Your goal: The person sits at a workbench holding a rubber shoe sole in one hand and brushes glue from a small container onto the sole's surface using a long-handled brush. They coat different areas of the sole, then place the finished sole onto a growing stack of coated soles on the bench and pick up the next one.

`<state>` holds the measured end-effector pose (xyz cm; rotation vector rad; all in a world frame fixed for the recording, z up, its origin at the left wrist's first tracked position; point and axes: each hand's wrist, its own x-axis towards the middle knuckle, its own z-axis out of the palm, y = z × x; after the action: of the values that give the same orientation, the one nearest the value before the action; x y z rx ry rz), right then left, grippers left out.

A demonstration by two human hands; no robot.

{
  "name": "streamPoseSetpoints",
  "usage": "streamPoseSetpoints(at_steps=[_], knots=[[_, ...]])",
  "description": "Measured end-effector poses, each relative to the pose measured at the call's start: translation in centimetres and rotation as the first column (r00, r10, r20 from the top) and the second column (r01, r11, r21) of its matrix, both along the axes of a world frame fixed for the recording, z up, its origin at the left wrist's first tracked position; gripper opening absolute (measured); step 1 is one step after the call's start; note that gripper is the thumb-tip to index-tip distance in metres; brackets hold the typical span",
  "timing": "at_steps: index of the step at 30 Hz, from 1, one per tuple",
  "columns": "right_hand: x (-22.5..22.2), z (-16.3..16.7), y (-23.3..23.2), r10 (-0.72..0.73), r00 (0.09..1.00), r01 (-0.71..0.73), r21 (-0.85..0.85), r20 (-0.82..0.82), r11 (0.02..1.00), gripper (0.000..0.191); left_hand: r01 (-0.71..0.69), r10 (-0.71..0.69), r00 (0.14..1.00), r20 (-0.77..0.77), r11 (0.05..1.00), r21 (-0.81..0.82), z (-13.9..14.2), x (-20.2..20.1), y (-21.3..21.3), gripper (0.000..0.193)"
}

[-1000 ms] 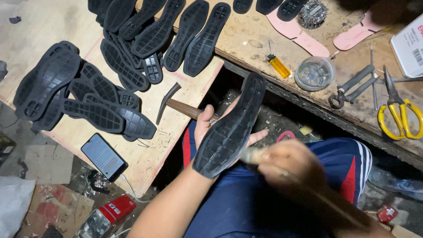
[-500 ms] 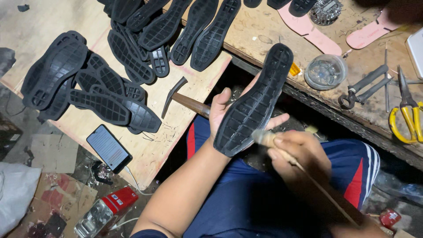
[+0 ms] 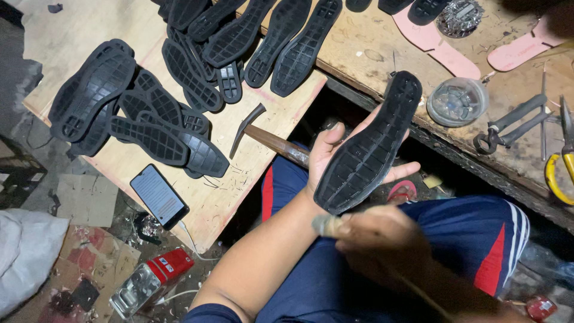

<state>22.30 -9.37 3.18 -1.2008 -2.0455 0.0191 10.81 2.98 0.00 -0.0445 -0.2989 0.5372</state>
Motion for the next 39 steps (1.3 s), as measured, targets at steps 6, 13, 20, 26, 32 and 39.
streamPoseSetpoints(at_steps=[6, 13, 20, 26, 32, 39], knots=[[-1.2, 2.3, 1.0, 0.107, 0.992, -0.108, -0.021, -0.06, 0.994, 0.021, -0.009, 0.009, 0.999, -0.042, 1.0, -0.015, -0.6, -0.1, -1.0, 0.079], [1.9, 1.6, 2.1, -0.244, 0.952, 0.238, -0.054, -0.187, 0.97, 0.022, 0.021, -0.025, 0.999, -0.034, 0.995, -0.102, -1.5, -2.3, -1.4, 0.075], [4.4, -1.0, 0.7, -0.527, 0.774, 0.459, -0.263, -0.352, 0.849, 0.022, -0.084, 0.094, 0.958, -0.272, 0.995, 0.048, 1.4, -3.4, -1.8, 0.083], [9.1, -7.2, -2.0, -0.655, 0.336, 0.128, -0.656, -0.677, 0.744, 0.027, -0.267, 0.574, 0.616, -0.54, 0.797, 0.542, 3.5, -4.8, 0.1, 0.071], [9.1, -11.8, -5.0, -0.766, 0.219, 0.096, -0.768, -0.604, 0.633, 0.029, -0.406, 0.395, 0.6, -0.696, 0.9, 0.161, -0.1, -3.0, 4.6, 0.032], [9.3, -13.6, -7.3, -0.835, 0.125, 0.106, -0.829, -0.536, 0.549, 0.029, -0.522, 0.448, 0.527, -0.722, 0.841, 0.141, -3.3, 2.4, 8.8, 0.028]])
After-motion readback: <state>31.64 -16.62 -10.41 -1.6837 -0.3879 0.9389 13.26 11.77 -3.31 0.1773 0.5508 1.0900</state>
